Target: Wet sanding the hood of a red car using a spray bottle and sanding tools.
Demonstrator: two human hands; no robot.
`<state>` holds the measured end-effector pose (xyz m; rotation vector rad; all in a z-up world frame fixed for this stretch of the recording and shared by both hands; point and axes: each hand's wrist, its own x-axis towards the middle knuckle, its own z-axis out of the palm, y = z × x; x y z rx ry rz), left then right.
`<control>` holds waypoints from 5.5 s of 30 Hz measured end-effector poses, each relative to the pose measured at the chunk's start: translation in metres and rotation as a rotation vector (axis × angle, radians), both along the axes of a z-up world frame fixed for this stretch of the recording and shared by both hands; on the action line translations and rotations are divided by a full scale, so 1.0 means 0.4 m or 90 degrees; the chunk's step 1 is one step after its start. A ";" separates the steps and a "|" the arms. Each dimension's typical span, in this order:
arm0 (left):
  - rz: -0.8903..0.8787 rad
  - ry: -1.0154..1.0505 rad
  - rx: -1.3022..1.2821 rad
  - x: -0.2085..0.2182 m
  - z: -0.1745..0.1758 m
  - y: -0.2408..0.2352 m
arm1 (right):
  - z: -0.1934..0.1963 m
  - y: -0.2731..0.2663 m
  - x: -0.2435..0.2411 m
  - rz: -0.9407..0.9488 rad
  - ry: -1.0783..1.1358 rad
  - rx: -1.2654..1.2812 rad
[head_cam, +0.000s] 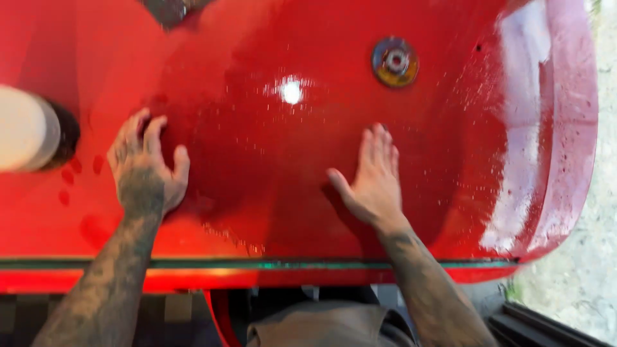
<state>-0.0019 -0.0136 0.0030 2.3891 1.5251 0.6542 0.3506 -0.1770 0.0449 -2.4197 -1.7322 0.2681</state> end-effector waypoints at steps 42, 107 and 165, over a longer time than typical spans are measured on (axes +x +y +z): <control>0.013 0.013 0.009 0.012 0.013 0.012 | 0.029 0.138 -0.037 0.072 0.007 -0.005; -0.008 -0.014 -0.003 -0.009 0.005 0.025 | 0.043 -0.007 -0.199 0.279 0.053 -0.035; -0.068 -0.019 0.007 0.028 0.020 0.018 | 0.024 0.020 0.072 -0.013 0.032 0.093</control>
